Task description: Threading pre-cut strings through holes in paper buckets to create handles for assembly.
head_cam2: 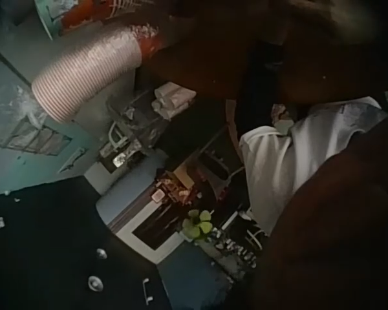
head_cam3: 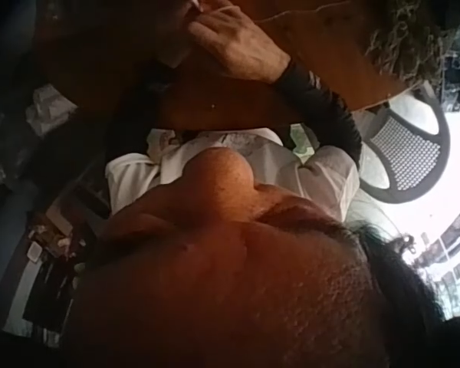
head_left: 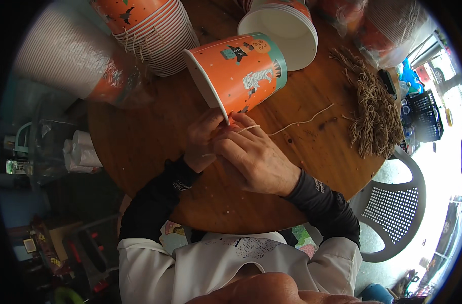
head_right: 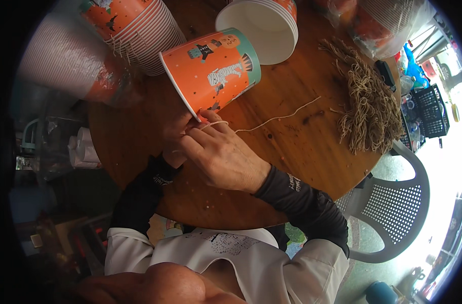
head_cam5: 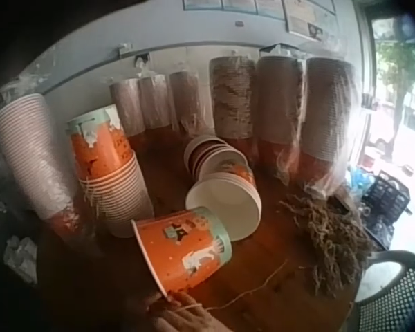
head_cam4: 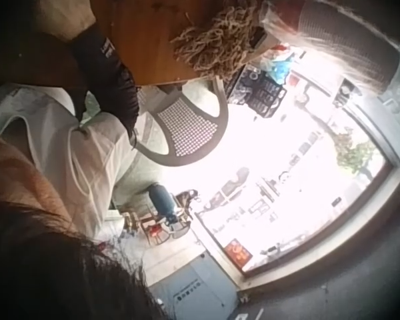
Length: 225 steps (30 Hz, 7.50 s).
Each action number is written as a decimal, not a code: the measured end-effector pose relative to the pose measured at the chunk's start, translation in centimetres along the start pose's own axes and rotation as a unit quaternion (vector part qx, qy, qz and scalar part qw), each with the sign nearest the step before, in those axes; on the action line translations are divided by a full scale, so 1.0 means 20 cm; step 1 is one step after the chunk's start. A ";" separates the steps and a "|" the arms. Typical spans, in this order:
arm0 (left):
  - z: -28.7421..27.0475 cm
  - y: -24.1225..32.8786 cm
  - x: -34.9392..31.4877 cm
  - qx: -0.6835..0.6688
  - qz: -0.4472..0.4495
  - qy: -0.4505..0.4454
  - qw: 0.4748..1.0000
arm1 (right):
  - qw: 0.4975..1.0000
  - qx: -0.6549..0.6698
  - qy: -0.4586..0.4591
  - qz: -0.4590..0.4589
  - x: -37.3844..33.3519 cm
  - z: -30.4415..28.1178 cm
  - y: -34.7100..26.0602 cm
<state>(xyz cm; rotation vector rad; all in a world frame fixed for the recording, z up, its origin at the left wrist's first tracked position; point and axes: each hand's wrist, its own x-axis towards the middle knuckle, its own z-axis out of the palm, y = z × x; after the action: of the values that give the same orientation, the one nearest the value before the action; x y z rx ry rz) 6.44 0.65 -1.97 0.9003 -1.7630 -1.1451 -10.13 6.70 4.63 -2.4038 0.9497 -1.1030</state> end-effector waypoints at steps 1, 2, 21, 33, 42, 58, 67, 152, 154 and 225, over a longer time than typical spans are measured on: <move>0.00 -0.01 0.01 -0.021 0.022 0.007 1.000 | 1.000 -0.006 0.009 -0.011 0.00 -0.01 0.02; 0.00 0.00 0.01 -0.021 0.022 0.006 1.000 | 1.000 -0.013 0.017 -0.022 0.00 -0.01 0.04; -0.01 0.10 0.02 0.040 0.118 0.054 0.991 | 0.955 0.067 0.257 0.133 -0.04 0.03 0.11; 0.01 0.10 0.02 0.070 0.123 0.055 0.988 | 0.956 0.049 0.253 0.139 -0.04 0.05 0.11; 0.09 0.12 -0.01 -0.084 0.072 0.050 0.993 | 0.959 0.017 0.239 0.153 -0.04 0.04 0.16; 0.05 0.12 0.07 0.040 0.084 0.043 0.995 | 0.967 0.054 0.198 0.150 -0.06 0.05 0.21; 0.03 0.13 0.09 0.034 0.071 0.019 0.997 | 0.965 0.047 0.195 0.167 -0.05 0.06 0.22; 0.00 0.37 0.27 -0.105 -0.031 -0.102 0.989 | 0.935 -0.059 0.323 0.136 -0.05 -0.15 0.24; 0.03 0.37 0.26 -0.276 -0.125 -0.095 0.948 | 0.937 -0.187 0.289 0.059 -0.04 -0.16 0.22; 0.11 0.31 0.21 -0.134 -0.008 -0.049 0.990 | 0.938 0.047 0.286 0.188 -0.04 -0.12 0.14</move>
<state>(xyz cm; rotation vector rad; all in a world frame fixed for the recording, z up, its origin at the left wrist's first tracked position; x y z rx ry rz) 2.03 -0.35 4.51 0.7076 -1.6307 -1.4173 -13.50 5.20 4.31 -1.7325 1.4191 -1.6738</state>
